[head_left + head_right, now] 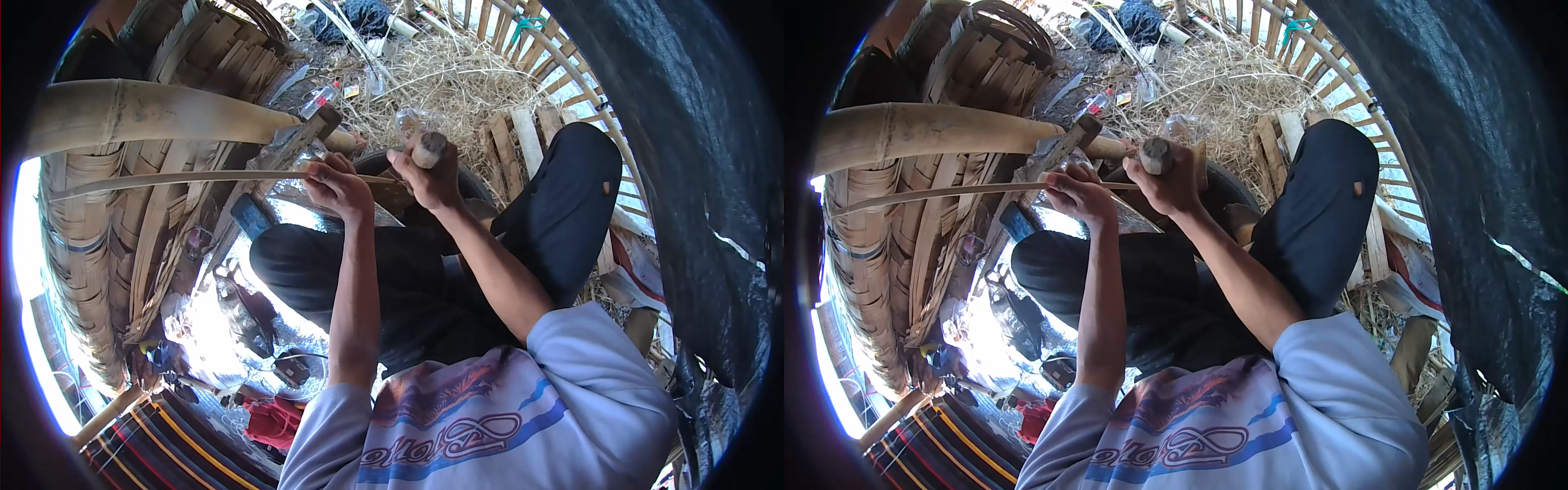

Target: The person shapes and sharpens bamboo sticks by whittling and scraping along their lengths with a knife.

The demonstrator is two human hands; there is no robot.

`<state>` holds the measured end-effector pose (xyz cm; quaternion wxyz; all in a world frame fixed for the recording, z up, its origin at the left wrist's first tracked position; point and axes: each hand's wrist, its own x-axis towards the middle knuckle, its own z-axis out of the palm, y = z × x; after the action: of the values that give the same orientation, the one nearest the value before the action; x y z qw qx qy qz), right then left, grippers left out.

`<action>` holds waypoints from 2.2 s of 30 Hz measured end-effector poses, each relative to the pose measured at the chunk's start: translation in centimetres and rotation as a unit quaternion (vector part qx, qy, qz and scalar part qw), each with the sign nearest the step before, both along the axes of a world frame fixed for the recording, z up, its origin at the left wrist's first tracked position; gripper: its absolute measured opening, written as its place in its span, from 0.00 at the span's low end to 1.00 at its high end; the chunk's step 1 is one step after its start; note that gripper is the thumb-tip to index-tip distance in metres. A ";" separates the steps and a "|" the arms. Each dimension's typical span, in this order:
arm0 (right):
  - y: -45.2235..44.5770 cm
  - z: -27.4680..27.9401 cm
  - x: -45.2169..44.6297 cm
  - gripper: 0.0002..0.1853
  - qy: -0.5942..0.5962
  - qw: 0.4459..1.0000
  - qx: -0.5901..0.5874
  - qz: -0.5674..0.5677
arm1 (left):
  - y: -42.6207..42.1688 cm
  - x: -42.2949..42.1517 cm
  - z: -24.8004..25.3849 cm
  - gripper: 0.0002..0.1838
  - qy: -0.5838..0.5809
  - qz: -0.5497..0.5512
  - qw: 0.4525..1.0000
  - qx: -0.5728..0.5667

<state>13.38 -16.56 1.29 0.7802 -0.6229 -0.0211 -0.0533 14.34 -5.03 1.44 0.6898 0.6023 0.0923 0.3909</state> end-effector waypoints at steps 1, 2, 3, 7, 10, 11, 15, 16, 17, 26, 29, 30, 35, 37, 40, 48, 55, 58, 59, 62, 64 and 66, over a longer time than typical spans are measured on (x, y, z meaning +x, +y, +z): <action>-0.3 1.4 0.0 0.12 0.016 1.000 0.014 -0.007 | 0.1 -0.2 -0.3 0.20 -0.018 -0.019 0.999 0.017; -0.7 2.5 0.0 0.12 0.005 0.997 0.071 -0.023 | 0.3 -0.1 -0.4 0.20 0.000 -0.007 1.000 -0.006; -1.4 4.9 -0.1 0.11 -0.007 0.987 0.163 -0.009 | 0.4 0.0 -0.3 0.20 0.001 -0.005 1.000 -0.009; -1.5 5.8 -0.1 0.09 -0.029 0.953 0.301 0.013 | 1.1 -0.1 0.1 0.20 0.008 0.001 1.000 0.004; 0.0 0.3 -0.3 0.09 -0.021 0.999 -0.014 -0.029 | 1.4 -0.1 0.2 0.20 0.010 0.030 0.999 0.014; 0.3 -0.4 -0.3 0.09 0.013 1.000 -0.025 -0.007 | 1.4 0.1 0.2 0.20 0.008 0.027 0.999 0.016; -0.3 1.7 0.2 0.10 0.009 0.996 0.083 -0.037 | 1.5 0.2 0.2 0.20 0.014 0.028 0.999 -0.006; -0.9 3.9 0.1 0.10 0.006 0.973 0.228 -0.011 | 1.7 0.1 0.3 0.21 0.006 0.017 1.000 -0.003; -1.0 5.4 0.3 0.11 -0.022 0.947 0.321 -0.004 | 1.8 -0.1 0.2 0.21 0.001 0.005 1.000 0.000; -0.7 0.7 1.1 0.09 0.035 0.975 0.215 -0.036 | 2.7 -0.8 0.3 0.20 0.021 0.039 0.999 -0.008; -1.8 4.8 0.7 0.09 -0.017 0.923 0.385 0.009 | 2.3 -0.9 0.3 0.20 0.004 0.039 0.999 0.003; -1.7 5.7 0.3 0.10 -0.003 0.926 0.377 0.023 | 2.0 -1.1 0.4 0.20 0.008 0.026 1.000 0.002; 0.5 -1.4 0.1 0.12 -0.018 0.998 -0.063 -0.016 | 1.0 -0.7 0.5 0.20 0.019 0.026 0.999 0.007; 0.7 -2.0 1.1 0.11 0.018 0.999 0.012 -0.042 | 0.8 -0.6 0.2 0.21 0.031 0.005 1.000 0.000; -0.9 2.0 1.5 0.11 0.007 0.967 0.254 0.003 | 0.9 -0.6 0.5 0.21 0.025 0.002 1.000 0.002; 0.6 -7.1 1.1 0.11 0.007 0.999 -0.043 -0.030 | 1.2 -0.2 0.7 0.21 0.026 0.026 0.999 -0.010; -1.0 -1.6 1.0 0.08 0.001 0.954 0.300 -0.001 | 2.2 -0.5 0.1 0.21 0.018 0.029 0.999 -0.018; -0.3 -6.3 0.1 0.12 0.033 0.999 -0.004 0.013 | 2.1 -0.3 0.6 0.21 0.022 0.030 0.999 -0.030; -0.2 -6.7 0.0 0.10 -0.013 0.996 -0.085 0.023 | 2.3 -0.4 0.5 0.22 0.039 0.039 0.998 -0.020; 0.1 -8.2 0.5 0.09 0.025 0.998 -0.045 0.022 | 2.7 -0.3 0.3 0.21 0.031 0.033 0.999 -0.013; -0.7 -9.2 1.1 0.09 0.031 0.998 -0.046 -0.040 | 2.9 -0.7 0.3 0.22 0.020 0.050 0.999 -0.001; -1.4 -8.8 1.2 0.09 0.065 0.995 -0.005 -0.075 | 3.9 -1.1 -0.2 0.22 0.026 0.080 0.996 -0.007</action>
<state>14.55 -17.94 -7.52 0.7704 -0.6290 0.0762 -0.0711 13.24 -1.18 1.23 0.6577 0.5980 0.1610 0.4288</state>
